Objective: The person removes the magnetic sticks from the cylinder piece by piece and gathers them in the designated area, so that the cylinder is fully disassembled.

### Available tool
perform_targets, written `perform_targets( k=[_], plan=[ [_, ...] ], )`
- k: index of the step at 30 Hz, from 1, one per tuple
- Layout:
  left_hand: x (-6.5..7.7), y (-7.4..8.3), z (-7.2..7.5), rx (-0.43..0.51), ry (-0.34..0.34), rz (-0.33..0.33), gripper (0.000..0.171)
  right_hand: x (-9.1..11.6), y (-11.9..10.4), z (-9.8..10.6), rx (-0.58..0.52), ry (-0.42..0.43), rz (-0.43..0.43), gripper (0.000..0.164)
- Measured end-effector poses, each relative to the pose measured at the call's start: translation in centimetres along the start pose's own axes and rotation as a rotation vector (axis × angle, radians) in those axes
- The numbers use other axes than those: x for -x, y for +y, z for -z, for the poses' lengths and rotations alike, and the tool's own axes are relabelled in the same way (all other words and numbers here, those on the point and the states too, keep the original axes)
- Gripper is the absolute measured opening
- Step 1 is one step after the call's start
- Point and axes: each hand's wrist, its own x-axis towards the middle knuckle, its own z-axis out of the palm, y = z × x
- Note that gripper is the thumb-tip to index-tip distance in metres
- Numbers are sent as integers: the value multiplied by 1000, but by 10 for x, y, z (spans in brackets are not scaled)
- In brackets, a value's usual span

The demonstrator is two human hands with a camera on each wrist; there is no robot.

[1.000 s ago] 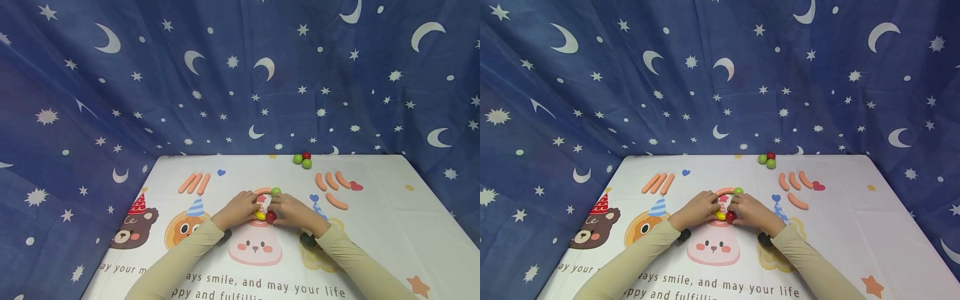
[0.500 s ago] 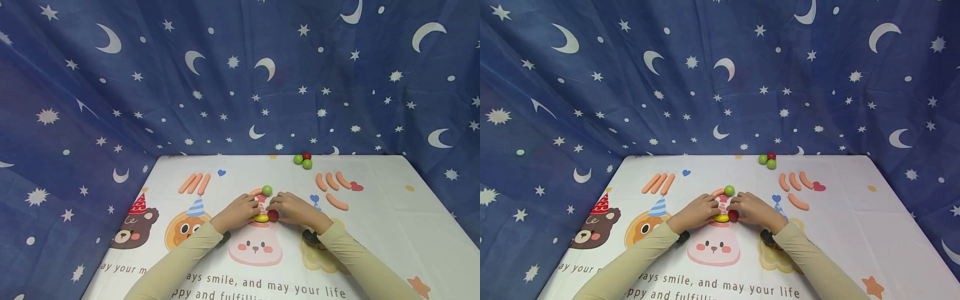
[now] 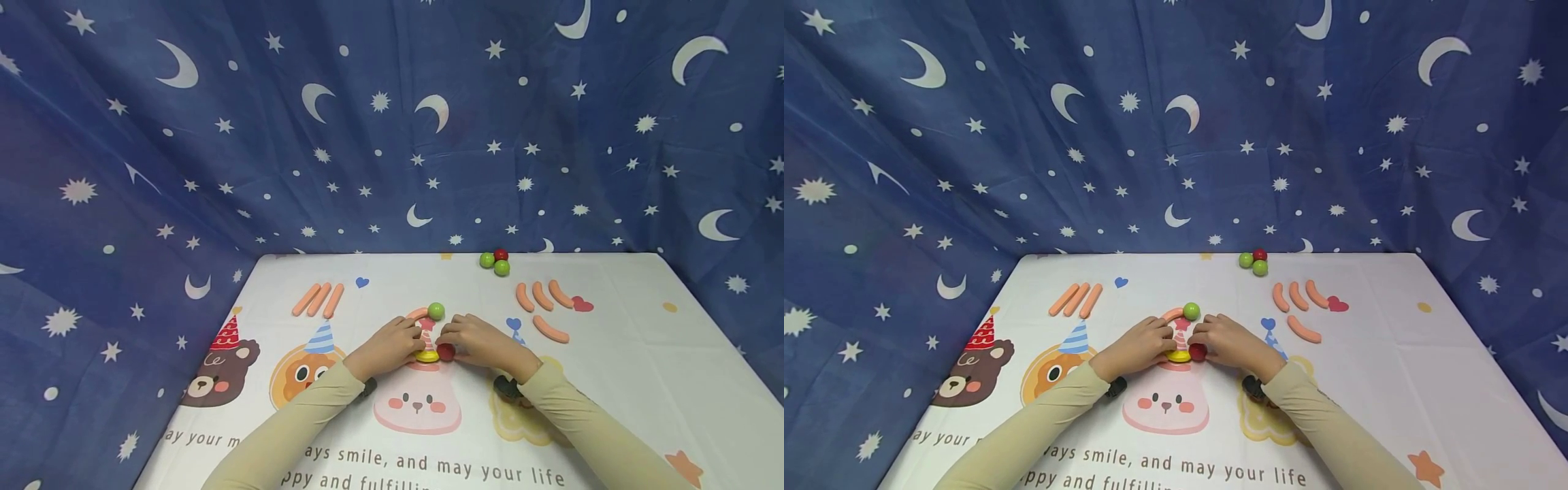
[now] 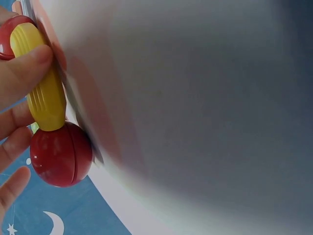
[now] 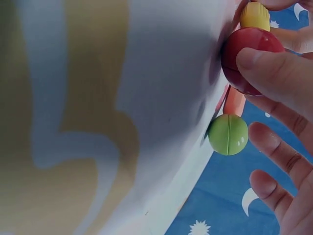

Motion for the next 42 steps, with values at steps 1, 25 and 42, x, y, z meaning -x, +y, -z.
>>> perform_targets(
  k=[1, 25, 42],
  plan=[
    [0, 0, 0, -1, -1, 0, 11, 0, 0, 0, 0, 2, -1, 31],
    [0, -2, -6, -8, 1, 2, 9, -2, -7, -2, 70, -37, -38, 32],
    [-2, -1, -5, 3, -13, 4, 6, 0, -2, -6, 160, -5, 27, 36]
  ],
)
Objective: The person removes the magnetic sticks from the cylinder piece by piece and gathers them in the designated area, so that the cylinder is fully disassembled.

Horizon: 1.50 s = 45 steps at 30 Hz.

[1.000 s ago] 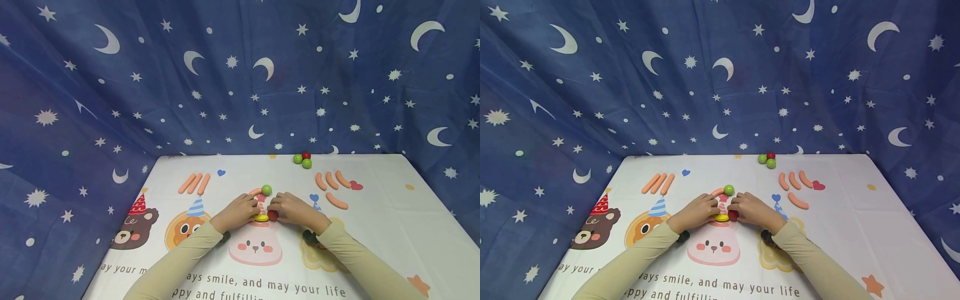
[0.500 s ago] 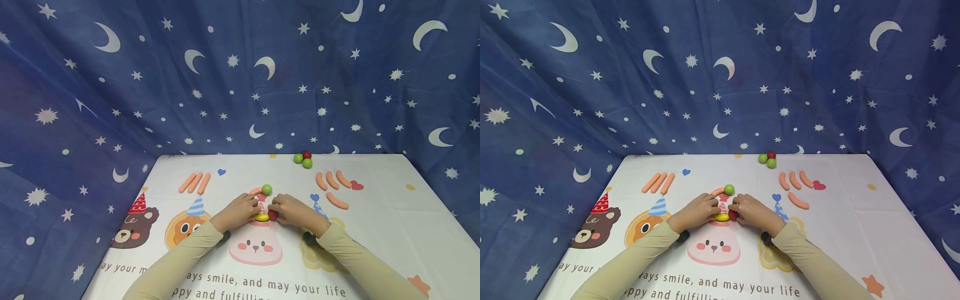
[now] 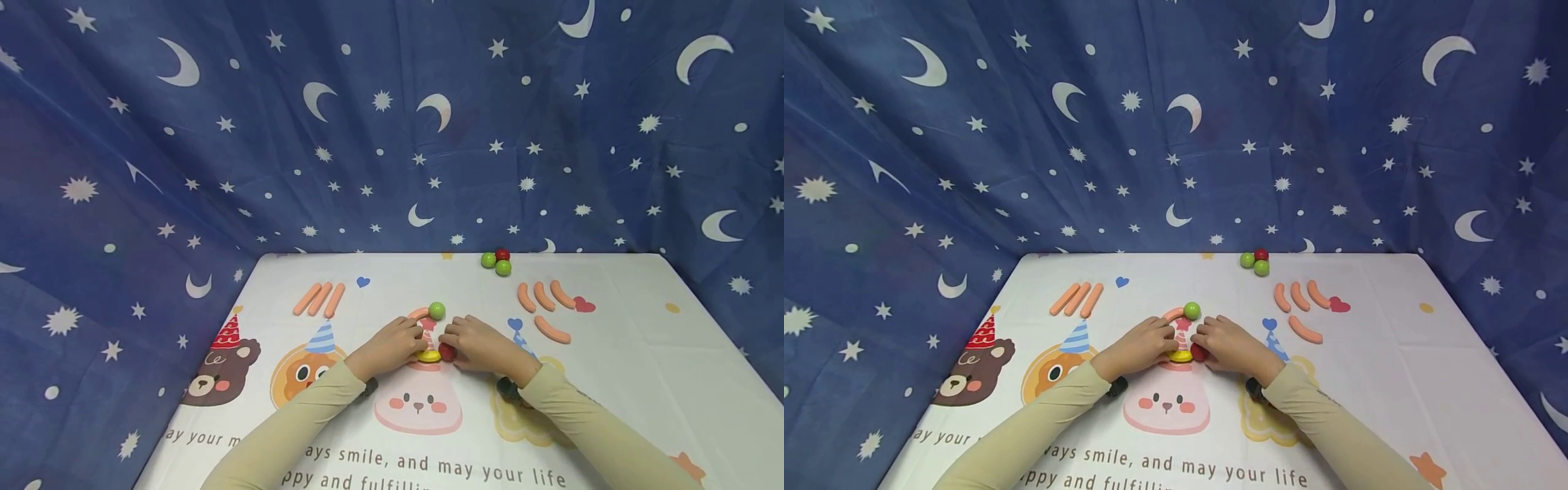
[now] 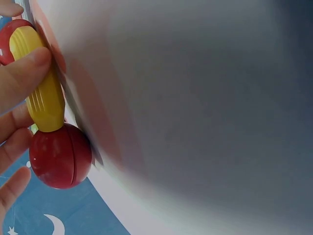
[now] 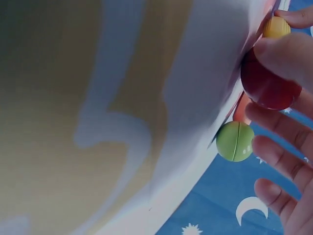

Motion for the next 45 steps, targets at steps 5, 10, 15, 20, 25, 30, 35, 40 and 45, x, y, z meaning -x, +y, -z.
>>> perform_targets(
  k=[5, 10, 15, 20, 25, 30, 35, 40, 45],
  plan=[
    [1, 0, 1, -12, -7, 2, 7, -1, 0, 0, 9, -24, 19, 33],
    [1, 1, 2, -12, -2, 1, 6, -3, -1, -1, 37, -13, 27, 28],
    [0, 1, 2, -8, -4, -2, 5, -4, -3, -2, 45, -3, 9, 28],
    [0, 1, 2, -6, -1, -5, 5, -4, -3, -4, 55, 12, -21, 29],
    [0, 2, 3, -6, -17, -2, 5, -4, -3, -3, 51, 6, -54, 28],
    [-1, 2, 4, -5, -19, -9, 5, -4, -3, -2, 36, -40, -95, 29],
    [-1, 3, 3, -14, -9, -16, 5, -3, -3, -1, -5, -84, -153, 33],
    [-1, 2, 2, -13, -4, -21, 5, 0, 0, -1, -124, -75, -166, 40],
    [-1, 2, 2, -16, 7, -26, 3, 2, 3, 0, -166, -48, -107, 37]
  ],
)
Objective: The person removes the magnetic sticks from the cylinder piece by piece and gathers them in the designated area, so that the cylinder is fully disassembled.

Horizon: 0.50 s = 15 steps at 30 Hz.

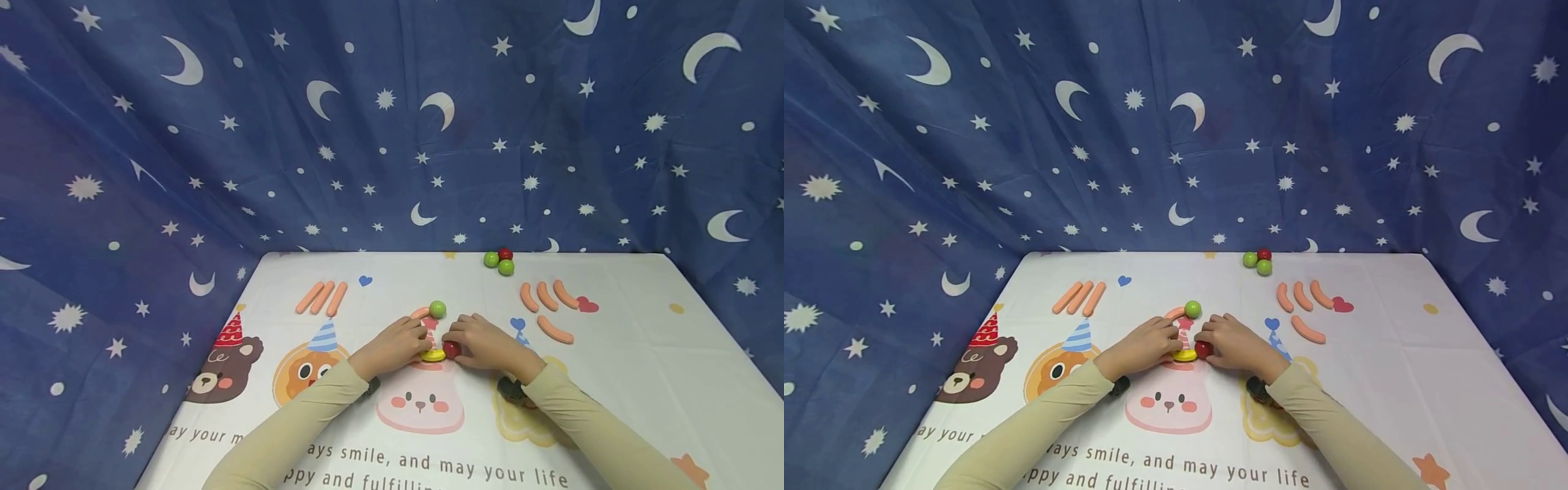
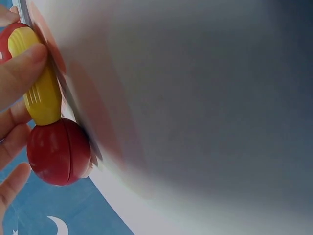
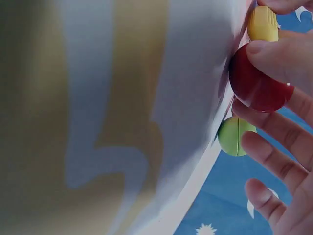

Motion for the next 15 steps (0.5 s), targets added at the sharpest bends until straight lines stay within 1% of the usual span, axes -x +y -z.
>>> perform_targets(
  k=[4, 8, 11, 15],
  plan=[
    [0, 0, 0, 4, 2, 5, 6, -2, 0, -1, 33, 31, 27, 30],
    [-2, 0, -1, 1, 12, -5, 8, -2, 1, -1, 79, 44, 4, 29],
    [-2, 0, -1, -6, 23, -19, 8, 1, 3, 0, 107, 37, -65, 32],
    [-1, 0, 0, -4, 26, -21, 8, 4, 6, 1, 98, 21, -165, 35]
  ],
)
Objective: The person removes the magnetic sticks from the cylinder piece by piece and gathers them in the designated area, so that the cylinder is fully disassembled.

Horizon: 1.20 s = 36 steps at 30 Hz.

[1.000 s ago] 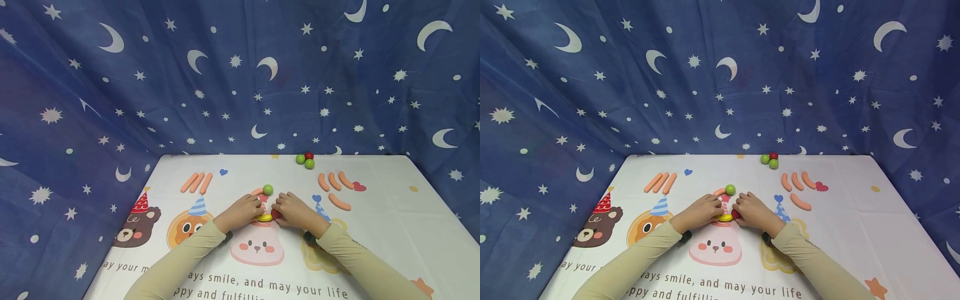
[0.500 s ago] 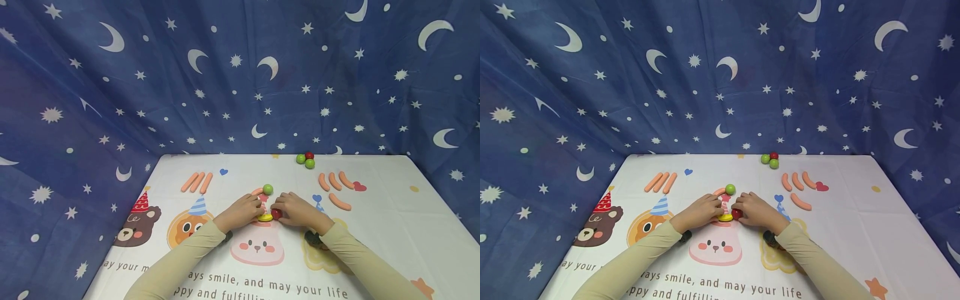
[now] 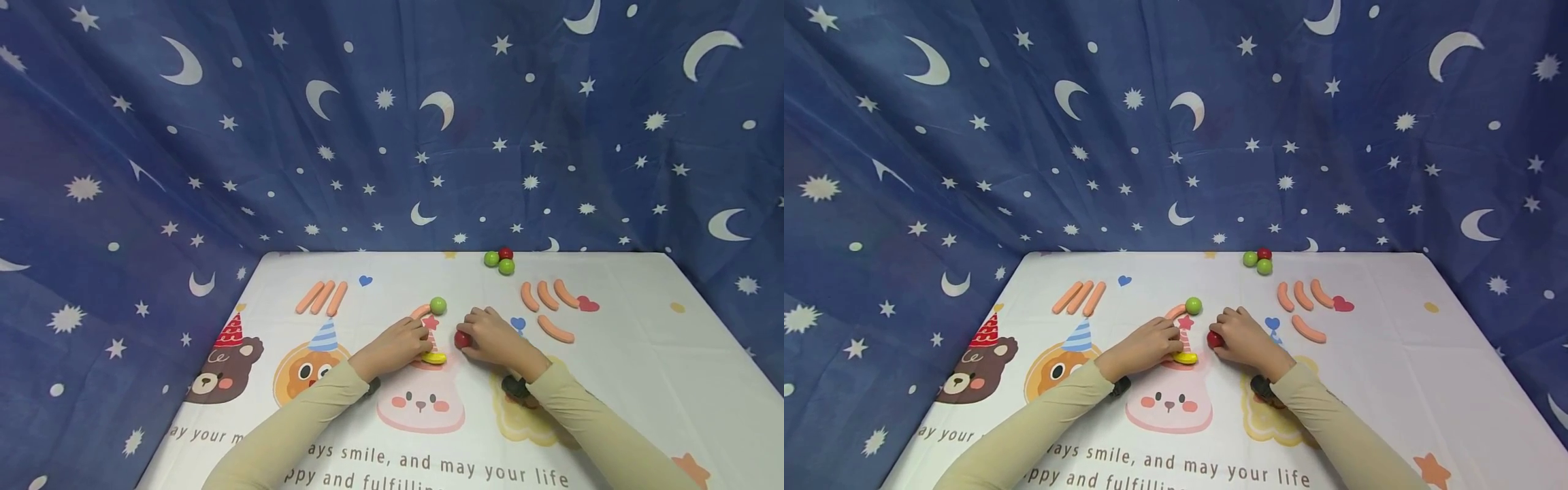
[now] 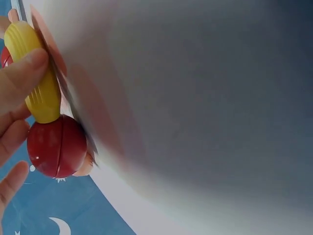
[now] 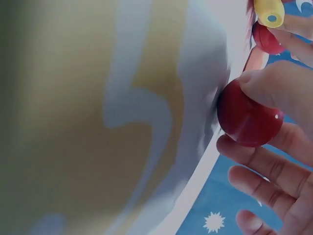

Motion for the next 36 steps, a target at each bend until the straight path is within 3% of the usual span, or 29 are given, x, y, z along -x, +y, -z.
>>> perform_targets(
  k=[10, 17, 23, 31, 36],
  plan=[
    [3, 2, 3, 23, 9, 15, 6, 6, 11, -1, 0, 23, -94, 41],
    [3, 2, 2, 29, 26, 14, 6, 8, 26, 0, 108, 112, -1, 37],
    [3, 1, 2, 33, 34, 10, 6, -8, 43, -3, 217, 131, 41, 36],
    [3, 1, -1, 39, -2, 23, 8, -29, 59, -3, 245, 186, -113, 41],
    [3, 2, 1, 35, -24, 31, 8, -28, 54, -1, 227, 217, -132, 40]
  ],
)
